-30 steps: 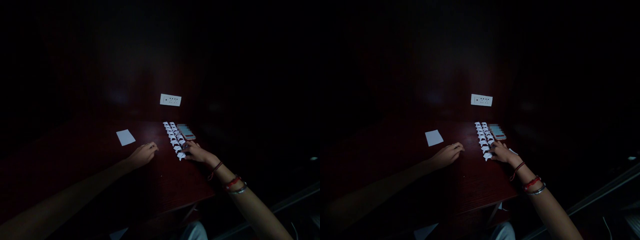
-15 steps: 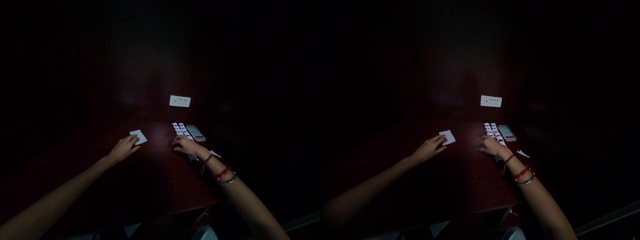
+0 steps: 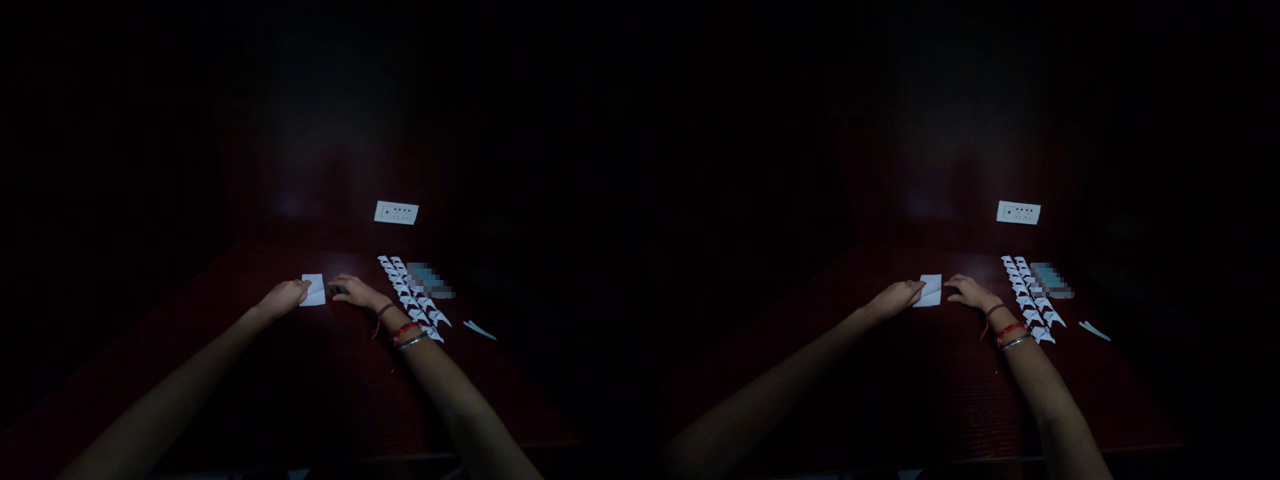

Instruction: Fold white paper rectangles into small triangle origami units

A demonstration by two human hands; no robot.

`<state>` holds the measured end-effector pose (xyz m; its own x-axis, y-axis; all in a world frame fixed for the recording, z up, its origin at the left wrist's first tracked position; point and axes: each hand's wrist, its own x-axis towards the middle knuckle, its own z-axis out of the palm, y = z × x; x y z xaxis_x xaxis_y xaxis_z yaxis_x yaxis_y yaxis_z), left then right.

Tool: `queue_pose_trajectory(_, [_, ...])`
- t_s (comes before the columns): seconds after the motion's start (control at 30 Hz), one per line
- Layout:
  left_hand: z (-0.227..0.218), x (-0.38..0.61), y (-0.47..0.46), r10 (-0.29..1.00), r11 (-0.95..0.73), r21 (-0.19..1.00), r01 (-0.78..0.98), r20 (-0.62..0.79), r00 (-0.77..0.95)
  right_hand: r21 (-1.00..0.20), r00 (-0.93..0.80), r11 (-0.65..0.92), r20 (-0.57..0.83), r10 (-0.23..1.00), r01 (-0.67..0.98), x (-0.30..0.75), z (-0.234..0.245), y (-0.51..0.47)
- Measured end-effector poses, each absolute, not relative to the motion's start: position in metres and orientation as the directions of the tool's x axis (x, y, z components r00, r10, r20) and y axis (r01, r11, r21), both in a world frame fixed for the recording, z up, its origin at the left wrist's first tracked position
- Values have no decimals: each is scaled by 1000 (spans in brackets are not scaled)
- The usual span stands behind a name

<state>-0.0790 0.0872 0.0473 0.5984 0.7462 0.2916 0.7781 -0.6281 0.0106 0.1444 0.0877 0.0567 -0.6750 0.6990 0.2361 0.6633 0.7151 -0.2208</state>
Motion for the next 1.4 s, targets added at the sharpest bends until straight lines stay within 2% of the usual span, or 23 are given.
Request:
queue_pose_trajectory(0.17, [46,-94,89,744,-618,31,785,345,572,-264,-681,726,255,687,634,125,52,91])
queue_pose_trajectory(0.43, [45,-120,79,809,-497,-53,866,333,485,-378,-504,586,300,810,717,96,42,106])
queue_pose_trajectory(0.83, [56,-123,60,794,-393,-100,914,463,393,-484,-434,539,321,842,689,81,44,98])
queue_pose_trajectory(1.03, [63,-97,37,667,-542,-199,816,489,562,-509,-377,559,421,825,655,120,57,64])
queue_pose_trajectory(1.17, [53,-60,16,528,-716,-259,649,406,745,-512,-359,534,405,841,673,166,59,36])
queue_pose_trajectory(1.23, [46,-44,6,419,-814,-269,516,344,840,-521,-339,492,366,867,697,185,56,24])
queue_pose_trajectory(1.3, [40,-29,-2,362,-861,-250,444,312,878,-524,-320,450,324,890,723,197,51,14])
queue_pose_trajectory(1.4, [39,-15,-8,300,-935,-110,338,267,916,-503,-318,424,286,904,753,206,44,4])
